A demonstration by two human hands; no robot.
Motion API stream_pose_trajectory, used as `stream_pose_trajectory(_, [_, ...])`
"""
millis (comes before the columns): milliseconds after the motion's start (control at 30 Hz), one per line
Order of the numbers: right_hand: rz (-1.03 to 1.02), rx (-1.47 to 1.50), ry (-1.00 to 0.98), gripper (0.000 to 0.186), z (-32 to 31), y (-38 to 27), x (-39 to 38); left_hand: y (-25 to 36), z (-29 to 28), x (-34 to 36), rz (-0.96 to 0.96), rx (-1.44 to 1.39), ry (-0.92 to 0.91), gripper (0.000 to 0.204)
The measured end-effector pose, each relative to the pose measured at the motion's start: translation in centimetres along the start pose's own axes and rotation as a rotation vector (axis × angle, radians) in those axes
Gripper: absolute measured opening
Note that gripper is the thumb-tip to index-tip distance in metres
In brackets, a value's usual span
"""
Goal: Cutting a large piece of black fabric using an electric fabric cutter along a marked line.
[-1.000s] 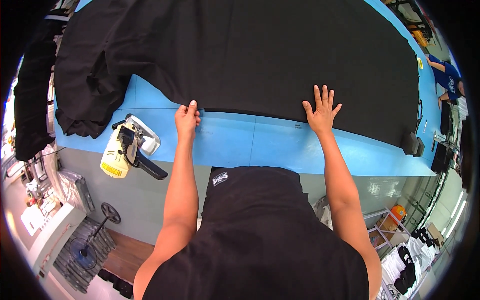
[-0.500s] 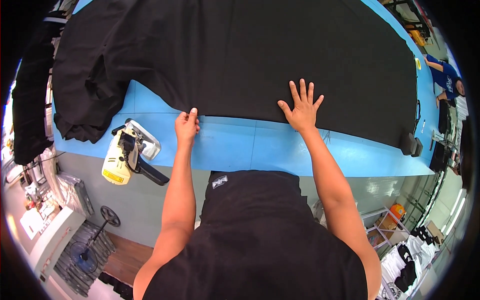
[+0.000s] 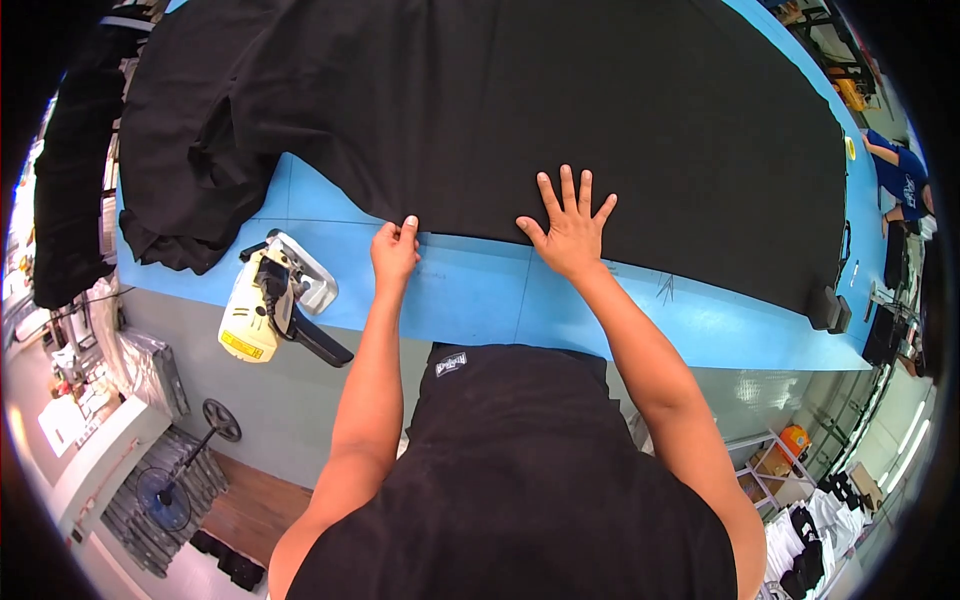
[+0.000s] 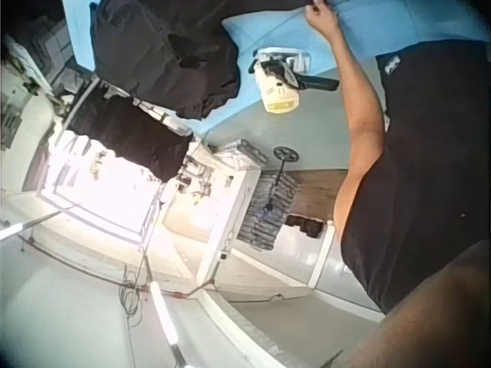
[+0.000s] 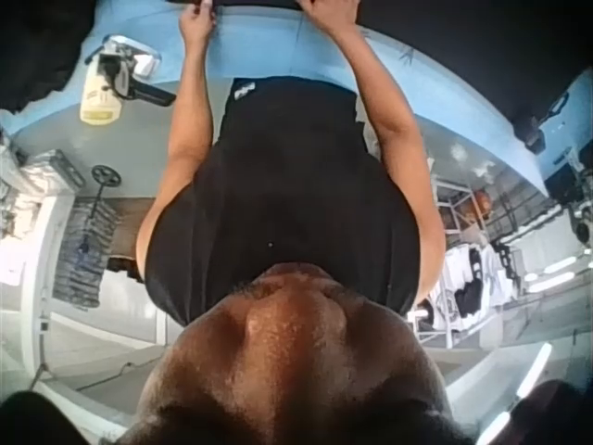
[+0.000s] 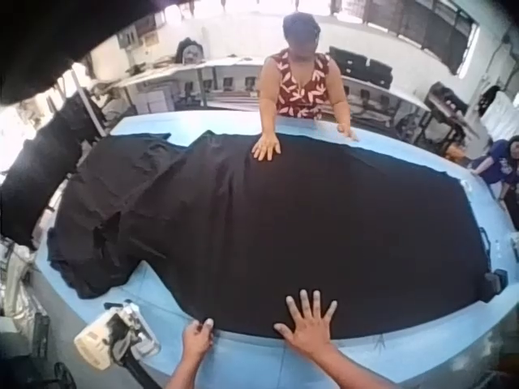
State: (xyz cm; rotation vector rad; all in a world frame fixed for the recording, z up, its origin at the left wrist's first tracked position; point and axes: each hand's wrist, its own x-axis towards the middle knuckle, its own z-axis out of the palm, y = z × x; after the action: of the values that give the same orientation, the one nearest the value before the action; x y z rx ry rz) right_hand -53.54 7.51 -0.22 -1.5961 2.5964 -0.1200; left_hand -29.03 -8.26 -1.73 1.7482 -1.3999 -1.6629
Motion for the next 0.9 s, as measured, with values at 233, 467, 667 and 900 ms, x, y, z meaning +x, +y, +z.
stream_pose_trajectory(233, [-0.064, 0.012, 0.055, 0.076, -0.4, -3.2, 1.3, 1.1, 0.1, 0.5, -0.045, 0.071, -0.021, 0.039])
stream_pose_trajectory(467, [-0.016, 0.061, 0.022, 0.075, 0.1, -2.9, 0.6, 8.7, 5.6, -1.0, 1.077, 0.65, 0.29, 0.038])
stream_pose_trajectory(667, [0.101, 0.189, 0.124, 0.076, -2.4, 0.4, 0.3, 4.8, 9.2, 0.7, 0.843, 1.163, 0.045, 0.067])
stream_pose_trajectory(900, [0.332, -0.026, 0.083, 0.076, -0.4, 8.5, -3.5, 8.2, 11.2, -0.2, 0.873, 1.07, 0.018, 0.066])
